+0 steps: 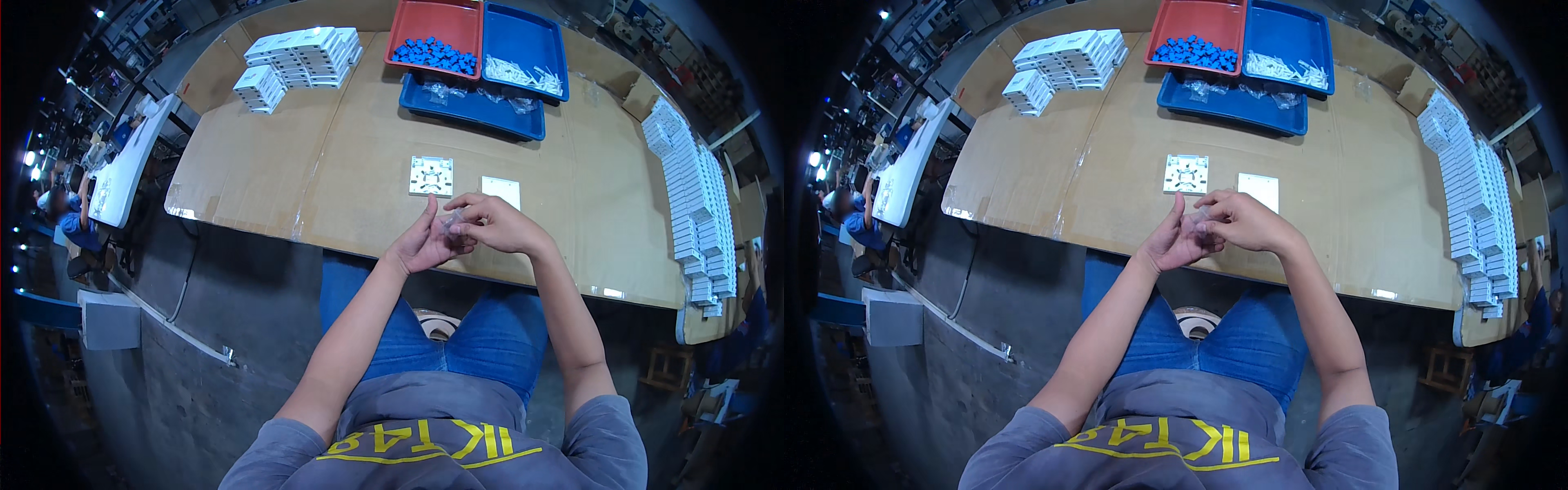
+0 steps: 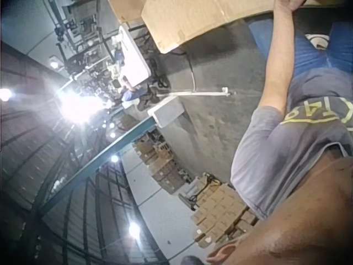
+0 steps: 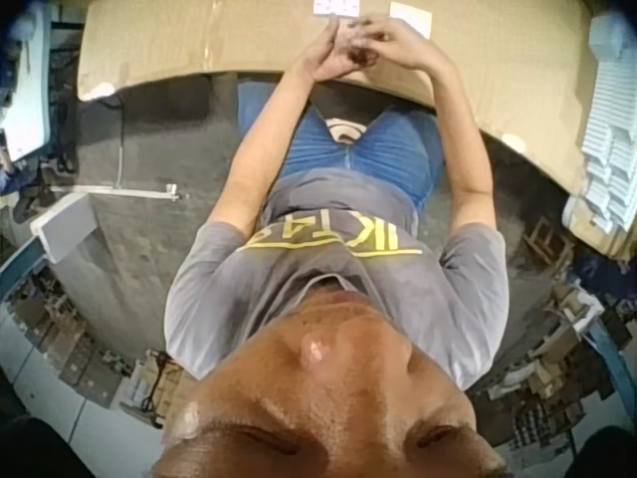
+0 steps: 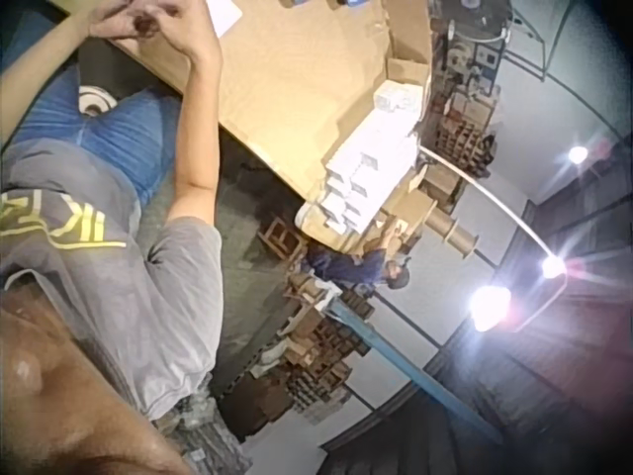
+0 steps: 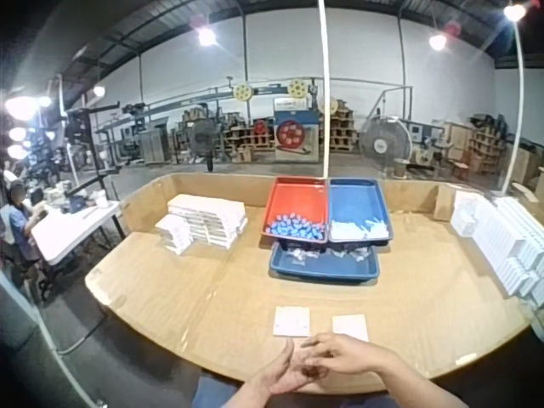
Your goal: Assembling and packing small electronic components into individual white boxes at a factory workstation.
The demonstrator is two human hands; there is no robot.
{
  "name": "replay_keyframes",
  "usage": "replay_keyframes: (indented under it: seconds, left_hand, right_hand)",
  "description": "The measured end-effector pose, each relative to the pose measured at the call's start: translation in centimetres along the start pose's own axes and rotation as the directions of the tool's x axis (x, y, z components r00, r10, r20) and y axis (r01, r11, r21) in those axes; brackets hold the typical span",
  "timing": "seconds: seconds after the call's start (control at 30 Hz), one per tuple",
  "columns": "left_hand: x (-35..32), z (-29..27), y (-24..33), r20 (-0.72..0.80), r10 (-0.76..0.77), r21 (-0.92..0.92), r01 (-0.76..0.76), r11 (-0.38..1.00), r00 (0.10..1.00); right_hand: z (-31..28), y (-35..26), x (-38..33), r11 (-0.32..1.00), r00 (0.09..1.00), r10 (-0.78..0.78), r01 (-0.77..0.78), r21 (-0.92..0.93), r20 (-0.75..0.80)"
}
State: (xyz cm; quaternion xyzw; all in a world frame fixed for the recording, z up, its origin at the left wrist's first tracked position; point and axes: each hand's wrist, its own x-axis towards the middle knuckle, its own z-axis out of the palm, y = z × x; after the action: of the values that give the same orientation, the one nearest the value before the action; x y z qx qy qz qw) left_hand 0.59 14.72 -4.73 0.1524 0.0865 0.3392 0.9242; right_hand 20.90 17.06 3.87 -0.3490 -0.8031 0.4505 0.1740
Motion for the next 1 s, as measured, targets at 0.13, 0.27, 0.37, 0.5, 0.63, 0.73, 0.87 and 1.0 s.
replay_keyframes:
  seconds: [0.13,0.27,0.37,0.5,0.63,0.73,0.87,1.0]
  left_hand:
    - [-0.2,-1.3,-0.2,0.007,0.006,0.036,-0.006,0.999,1.0]
    - [0.2,-2.9,-0.5,0.047,-0.003,0.093,-0.001,0.996,0.999]
    - [0.4,-2.8,-0.4,0.033,0.006,0.09,-0.009,0.996,0.999]
    - [0.6,-2.1,-0.5,0.007,0.031,0.109,-0.032,0.994,0.999]
    - [0.5,-2.0,-0.5,-0.005,0.033,0.105,-0.032,0.994,0.999]
    - [0.4,-2.5,-0.5,0.018,0.039,0.086,-0.04,0.995,0.999]
    - [0.4,-2.6,-0.6,-0.006,0.06,0.099,-0.059,0.993,0.998]
    - [0.2,-2.1,-0.7,0.039,0.082,-0.04,-0.081,0.996,0.996]
  right_hand:
    - [0.1,-0.2,0.1,0.998,0.999,-0.008,0.006,0.058,0.045]
    - [0.0,-0.4,0.1,0.992,0.991,0.106,-0.111,0.057,0.085]
    - [0.0,-1.1,0.1,0.991,0.997,0.07,-0.065,-0.113,0.045]
    - [1.1,-1.8,0.3,0.807,0.999,0.006,-0.035,-0.589,-0.051]
    - [1.8,-0.6,0.4,0.765,0.995,-0.059,-0.009,-0.644,-0.083]
    - [2.1,0.1,0.5,0.847,0.982,-0.127,0.036,-0.531,-0.137]
    - [2.5,0.4,0.3,0.895,0.956,-0.207,0.099,-0.436,-0.207]
    - [2.3,0.0,0.0,0.931,0.921,-0.208,0.084,-0.354,-0.329]
